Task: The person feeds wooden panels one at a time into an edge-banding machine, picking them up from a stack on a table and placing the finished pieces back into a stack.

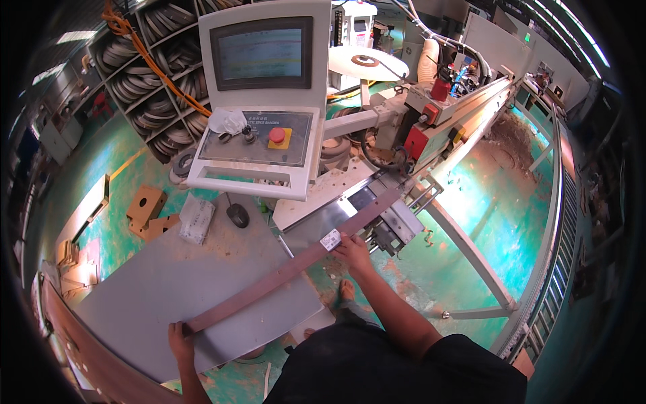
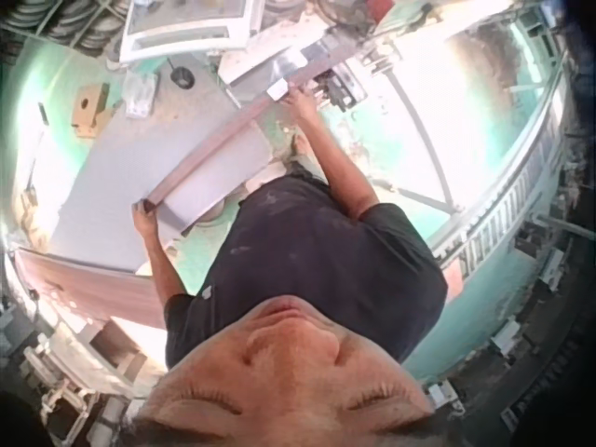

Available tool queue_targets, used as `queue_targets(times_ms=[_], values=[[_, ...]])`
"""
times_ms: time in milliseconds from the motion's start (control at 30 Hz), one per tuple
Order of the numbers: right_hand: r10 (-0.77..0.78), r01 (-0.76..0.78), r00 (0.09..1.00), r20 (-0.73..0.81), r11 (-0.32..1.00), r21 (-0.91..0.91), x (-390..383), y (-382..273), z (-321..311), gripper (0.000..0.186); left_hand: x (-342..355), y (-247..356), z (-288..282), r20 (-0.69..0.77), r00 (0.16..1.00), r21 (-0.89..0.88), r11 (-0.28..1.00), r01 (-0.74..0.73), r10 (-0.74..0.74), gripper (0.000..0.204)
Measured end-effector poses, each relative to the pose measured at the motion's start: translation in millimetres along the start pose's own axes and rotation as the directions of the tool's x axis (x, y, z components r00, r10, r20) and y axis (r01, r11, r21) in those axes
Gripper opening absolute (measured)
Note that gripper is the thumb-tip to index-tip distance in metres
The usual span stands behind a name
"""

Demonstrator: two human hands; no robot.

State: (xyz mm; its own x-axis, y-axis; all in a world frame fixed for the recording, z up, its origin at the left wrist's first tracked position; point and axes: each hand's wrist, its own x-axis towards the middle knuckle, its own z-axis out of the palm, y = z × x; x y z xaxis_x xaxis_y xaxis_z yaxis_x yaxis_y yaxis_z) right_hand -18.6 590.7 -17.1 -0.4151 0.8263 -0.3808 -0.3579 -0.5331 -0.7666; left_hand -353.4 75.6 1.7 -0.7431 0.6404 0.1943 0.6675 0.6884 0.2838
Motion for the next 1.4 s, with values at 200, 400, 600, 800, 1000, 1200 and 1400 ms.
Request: queue_targets(times_ms=[200,400,600,800,1000,1200,1400], values=[[0.11,-0.117,0.993,-0.04,0.96,-0.255,74,9,3,0.04,34,-22,-6,0.231,0.973,0.012,1.0,0.029,-0.031,0.046],[0.218,-0.208,0.976,-0.023,0.887,-0.412,115,-4,6,0.044,76,-13,1,0.275,0.961,0.013,1.0,0.022,-0.025,0.054],[0.25,-0.194,0.968,0.003,0.756,-0.625,139,-16,1,0.046,110,-12,18,0.239,0.97,0.132,0.991,0.006,-0.038,0.057],[0.257,-0.222,0.966,-0.025,0.78,-0.585,153,-11,-4,0.044,135,-7,29,0.266,0.958,0.183,0.981,0.06,-0.108,0.06],[0.295,-0.25,0.955,-0.022,0.767,-0.59,152,-19,-3,0.044,109,-55,49,-0.03,0.955,0.262,0.92,0.291,-0.294,0.084],[0.356,-0.282,0.935,-0.008,0.728,-0.625,151,-28,1,0.047,99,-84,59,0.234,0.841,-0.383,0.749,0.542,-0.488,0.086],[0.389,-0.303,0.921,-0.008,0.702,-0.644,150,-40,3,0.048,107,-59,44,0.194,0.904,-0.219,0.881,0.419,-0.382,0.072]])
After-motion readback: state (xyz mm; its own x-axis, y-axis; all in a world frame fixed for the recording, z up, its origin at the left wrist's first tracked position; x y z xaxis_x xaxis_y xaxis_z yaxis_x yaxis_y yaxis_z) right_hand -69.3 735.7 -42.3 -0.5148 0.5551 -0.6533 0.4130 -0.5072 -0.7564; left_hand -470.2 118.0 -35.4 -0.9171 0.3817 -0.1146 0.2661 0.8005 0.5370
